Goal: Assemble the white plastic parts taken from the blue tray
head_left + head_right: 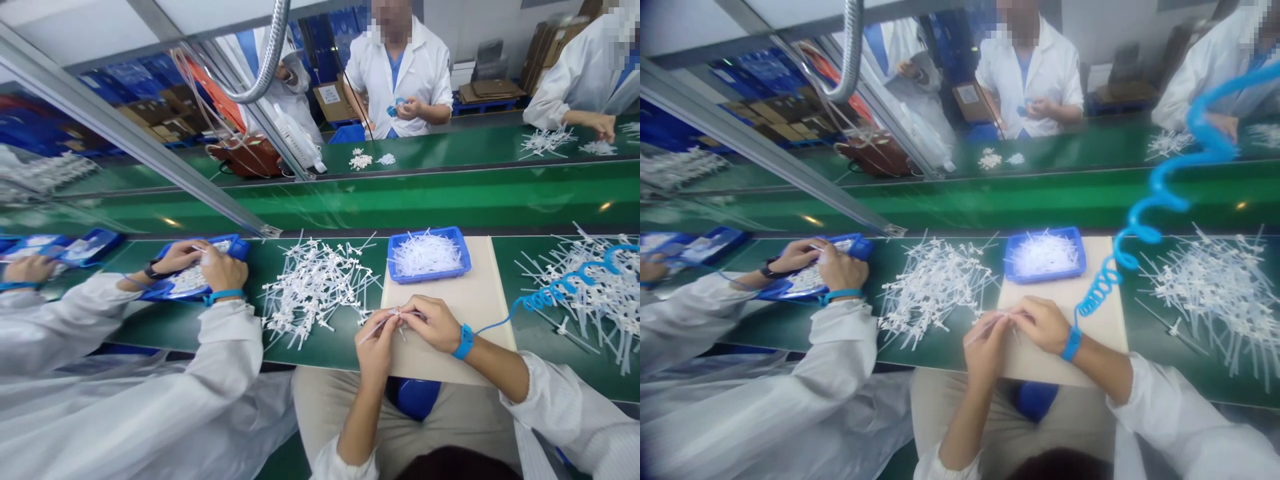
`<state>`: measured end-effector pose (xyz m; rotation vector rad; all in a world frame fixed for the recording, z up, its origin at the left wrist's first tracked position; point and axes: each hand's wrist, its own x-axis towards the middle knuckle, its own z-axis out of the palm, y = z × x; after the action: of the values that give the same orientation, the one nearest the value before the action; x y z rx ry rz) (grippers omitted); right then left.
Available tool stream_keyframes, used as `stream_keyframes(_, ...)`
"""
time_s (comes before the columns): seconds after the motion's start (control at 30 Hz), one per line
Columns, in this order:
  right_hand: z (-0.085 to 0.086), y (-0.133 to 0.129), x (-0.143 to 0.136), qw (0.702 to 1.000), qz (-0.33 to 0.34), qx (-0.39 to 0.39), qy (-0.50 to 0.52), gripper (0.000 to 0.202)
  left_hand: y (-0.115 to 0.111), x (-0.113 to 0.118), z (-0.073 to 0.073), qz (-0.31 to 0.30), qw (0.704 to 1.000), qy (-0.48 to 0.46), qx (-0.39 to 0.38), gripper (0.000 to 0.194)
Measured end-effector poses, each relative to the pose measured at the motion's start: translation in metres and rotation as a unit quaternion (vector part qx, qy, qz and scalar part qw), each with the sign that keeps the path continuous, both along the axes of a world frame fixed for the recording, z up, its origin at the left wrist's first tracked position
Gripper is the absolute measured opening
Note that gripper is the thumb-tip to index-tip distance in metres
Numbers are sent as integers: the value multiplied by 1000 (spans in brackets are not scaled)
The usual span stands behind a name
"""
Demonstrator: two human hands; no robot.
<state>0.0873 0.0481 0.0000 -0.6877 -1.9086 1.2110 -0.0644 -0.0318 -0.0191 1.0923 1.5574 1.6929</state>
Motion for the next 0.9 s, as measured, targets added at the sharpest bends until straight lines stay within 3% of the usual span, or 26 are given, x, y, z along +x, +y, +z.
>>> stream_keyframes(0.13, -1, 1, -4, 996, -3, -88, 34, 4, 0, -2, -7, 22, 998, 36, 50, 9)
stream_keyframes(0.23, -2, 0, -5, 994, 0, -107, 36, 5, -2, -4, -10, 40, 995, 70, 65, 7)
stream_keyframes(0.4, 0, -1, -3, 996, 7, -83, 42, 8, -4, -3, -10, 51, 991, 97, 82, 8)
stream_keyframes(0.63, 0, -1, -2, 999, -3, -28, 29, 10, -4, 1, 1, 67, 992, 101, 44, 7)
stream_keyframes(0.9, -9, 0, -7, 999, -30, -6, 32, 12, -2, -5, -9, 76, 995, 70, -3, 11)
